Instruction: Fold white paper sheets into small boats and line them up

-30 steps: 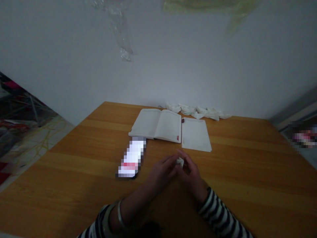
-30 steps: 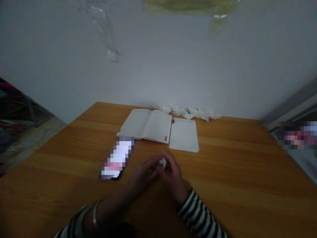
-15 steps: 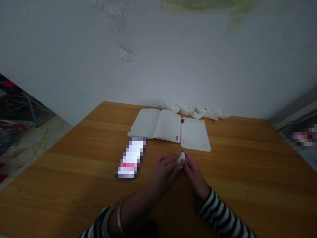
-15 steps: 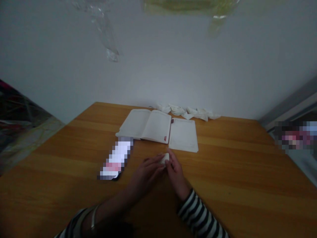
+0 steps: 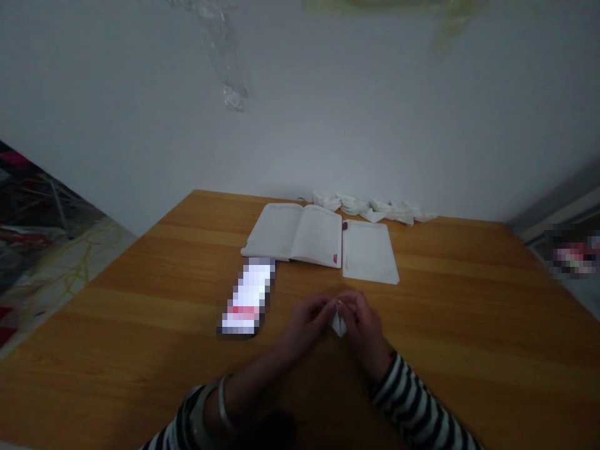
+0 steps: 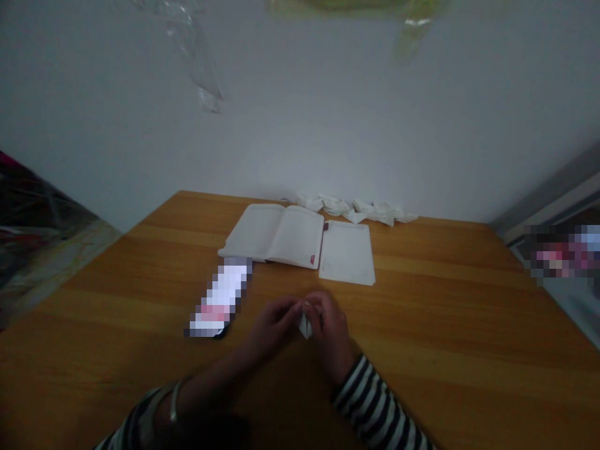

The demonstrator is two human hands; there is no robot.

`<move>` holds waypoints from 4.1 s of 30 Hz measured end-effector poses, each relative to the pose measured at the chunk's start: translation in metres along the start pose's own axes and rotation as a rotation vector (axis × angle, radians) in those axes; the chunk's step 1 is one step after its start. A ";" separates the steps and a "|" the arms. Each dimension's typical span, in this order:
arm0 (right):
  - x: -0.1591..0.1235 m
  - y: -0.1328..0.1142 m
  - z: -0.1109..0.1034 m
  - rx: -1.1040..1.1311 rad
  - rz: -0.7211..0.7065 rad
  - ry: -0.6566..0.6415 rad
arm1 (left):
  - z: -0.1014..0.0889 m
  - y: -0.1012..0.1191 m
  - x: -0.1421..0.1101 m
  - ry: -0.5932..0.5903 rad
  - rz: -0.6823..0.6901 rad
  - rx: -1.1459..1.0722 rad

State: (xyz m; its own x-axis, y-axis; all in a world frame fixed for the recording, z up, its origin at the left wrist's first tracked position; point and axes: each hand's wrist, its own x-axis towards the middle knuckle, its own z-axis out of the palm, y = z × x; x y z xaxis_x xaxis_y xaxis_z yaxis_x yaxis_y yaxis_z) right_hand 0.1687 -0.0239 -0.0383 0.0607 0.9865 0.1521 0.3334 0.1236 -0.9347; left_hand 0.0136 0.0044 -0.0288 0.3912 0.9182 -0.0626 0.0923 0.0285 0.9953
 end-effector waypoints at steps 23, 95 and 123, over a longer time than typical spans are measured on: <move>-0.002 -0.002 0.010 0.119 0.001 0.151 | -0.001 0.010 -0.009 0.061 0.082 0.598; 0.009 0.011 -0.012 0.242 0.084 0.421 | -0.021 0.013 -0.007 -0.146 0.265 0.420; 0.003 -0.005 -0.010 0.329 -0.044 0.202 | -0.013 0.014 -0.005 0.057 -0.042 -0.004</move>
State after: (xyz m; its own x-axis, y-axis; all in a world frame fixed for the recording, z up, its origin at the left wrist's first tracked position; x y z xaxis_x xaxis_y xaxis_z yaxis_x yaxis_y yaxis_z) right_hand 0.1762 -0.0222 -0.0297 0.2480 0.9427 0.2234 0.0218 0.2251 -0.9741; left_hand 0.0006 0.0054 -0.0132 0.3346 0.9371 -0.1000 0.1041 0.0687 0.9922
